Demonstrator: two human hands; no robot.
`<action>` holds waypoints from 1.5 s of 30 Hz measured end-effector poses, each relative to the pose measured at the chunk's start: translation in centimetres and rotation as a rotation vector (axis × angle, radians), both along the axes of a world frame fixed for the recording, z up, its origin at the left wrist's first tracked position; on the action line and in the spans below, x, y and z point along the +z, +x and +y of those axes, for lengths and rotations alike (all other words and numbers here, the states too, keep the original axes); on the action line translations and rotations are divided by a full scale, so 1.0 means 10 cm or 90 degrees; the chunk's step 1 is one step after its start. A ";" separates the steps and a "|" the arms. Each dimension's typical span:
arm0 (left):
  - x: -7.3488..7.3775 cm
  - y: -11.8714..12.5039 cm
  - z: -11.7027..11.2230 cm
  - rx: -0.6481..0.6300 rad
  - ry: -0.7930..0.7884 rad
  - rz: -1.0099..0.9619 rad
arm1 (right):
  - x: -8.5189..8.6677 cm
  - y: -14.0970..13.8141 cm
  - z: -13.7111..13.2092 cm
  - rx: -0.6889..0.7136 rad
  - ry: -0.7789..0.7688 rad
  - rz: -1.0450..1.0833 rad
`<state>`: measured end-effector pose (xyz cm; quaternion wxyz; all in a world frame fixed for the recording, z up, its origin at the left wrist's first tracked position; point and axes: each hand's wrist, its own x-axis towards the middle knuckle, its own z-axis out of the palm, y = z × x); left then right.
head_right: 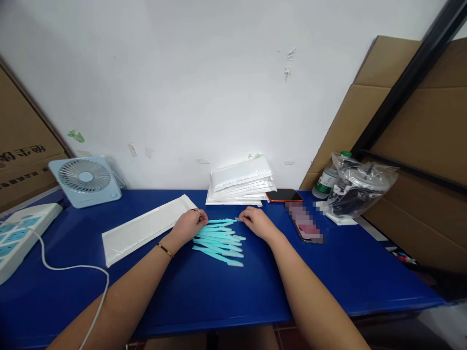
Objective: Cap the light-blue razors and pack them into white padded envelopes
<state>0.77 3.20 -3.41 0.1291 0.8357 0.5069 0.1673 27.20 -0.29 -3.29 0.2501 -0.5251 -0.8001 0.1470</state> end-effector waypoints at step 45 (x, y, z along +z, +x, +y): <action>0.36 -0.06 -0.39 -0.120 0.098 0.135 | 0.20 -0.75 -0.45 -0.036 -0.040 -0.361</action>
